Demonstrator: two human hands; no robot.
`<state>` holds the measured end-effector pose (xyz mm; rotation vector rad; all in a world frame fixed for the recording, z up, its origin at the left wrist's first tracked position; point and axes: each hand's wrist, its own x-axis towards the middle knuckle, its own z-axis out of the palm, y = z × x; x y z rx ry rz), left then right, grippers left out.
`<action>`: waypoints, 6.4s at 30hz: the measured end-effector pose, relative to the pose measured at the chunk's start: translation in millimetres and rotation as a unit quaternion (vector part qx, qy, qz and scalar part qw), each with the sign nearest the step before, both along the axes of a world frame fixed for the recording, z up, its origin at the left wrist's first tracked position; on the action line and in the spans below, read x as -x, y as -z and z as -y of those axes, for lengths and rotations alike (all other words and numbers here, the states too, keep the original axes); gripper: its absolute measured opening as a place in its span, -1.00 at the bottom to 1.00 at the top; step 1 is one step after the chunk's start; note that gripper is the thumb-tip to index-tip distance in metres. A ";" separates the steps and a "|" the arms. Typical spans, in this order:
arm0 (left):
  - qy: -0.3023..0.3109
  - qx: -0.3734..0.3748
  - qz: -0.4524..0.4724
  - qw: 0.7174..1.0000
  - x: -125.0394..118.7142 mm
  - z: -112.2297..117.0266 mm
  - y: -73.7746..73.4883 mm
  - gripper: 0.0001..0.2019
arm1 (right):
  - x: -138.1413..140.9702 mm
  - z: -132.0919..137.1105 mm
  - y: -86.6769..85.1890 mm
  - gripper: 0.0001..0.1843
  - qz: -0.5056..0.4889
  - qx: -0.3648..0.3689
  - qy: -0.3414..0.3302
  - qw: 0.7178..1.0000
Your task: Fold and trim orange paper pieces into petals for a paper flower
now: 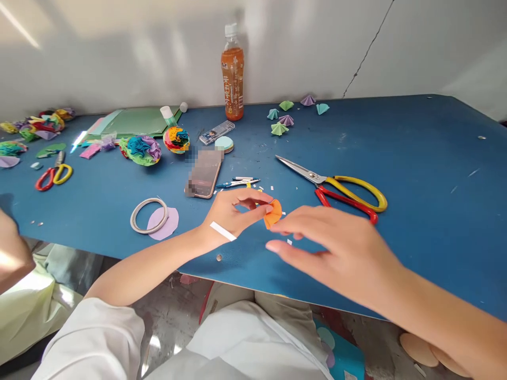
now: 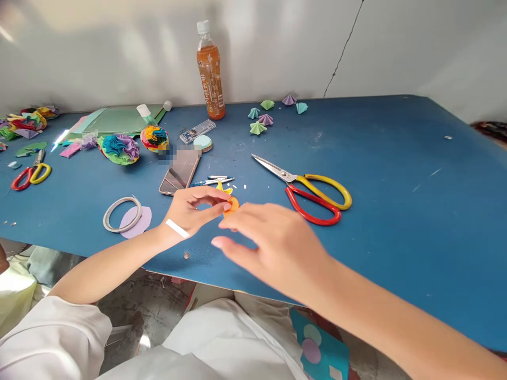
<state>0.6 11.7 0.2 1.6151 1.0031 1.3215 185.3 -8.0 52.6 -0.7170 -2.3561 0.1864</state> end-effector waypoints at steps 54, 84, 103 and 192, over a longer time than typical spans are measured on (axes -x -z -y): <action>0.118 -0.075 -0.003 0.990 -0.2 17.2 -13.2 -0.93 | -9.3 -20.8 14.4 -0.86 -0.110 0.019 -0.027 0.993; 0.256 0.296 0.126 0.911 3.6 8.4 -25.5 -0.76 | -16.3 -31.3 4.1 -0.78 0.035 -0.278 -0.115 0.953; 0.273 0.317 0.153 0.895 7.1 8.5 -27.5 -0.73 | -12.8 -32.3 -0.2 -0.69 0.071 -0.317 -0.127 0.937; 0.105 0.025 -0.044 0.993 8.7 10.4 -18.8 -0.85 | -1.6 -22.0 22.3 -0.87 -0.099 0.104 -0.079 0.987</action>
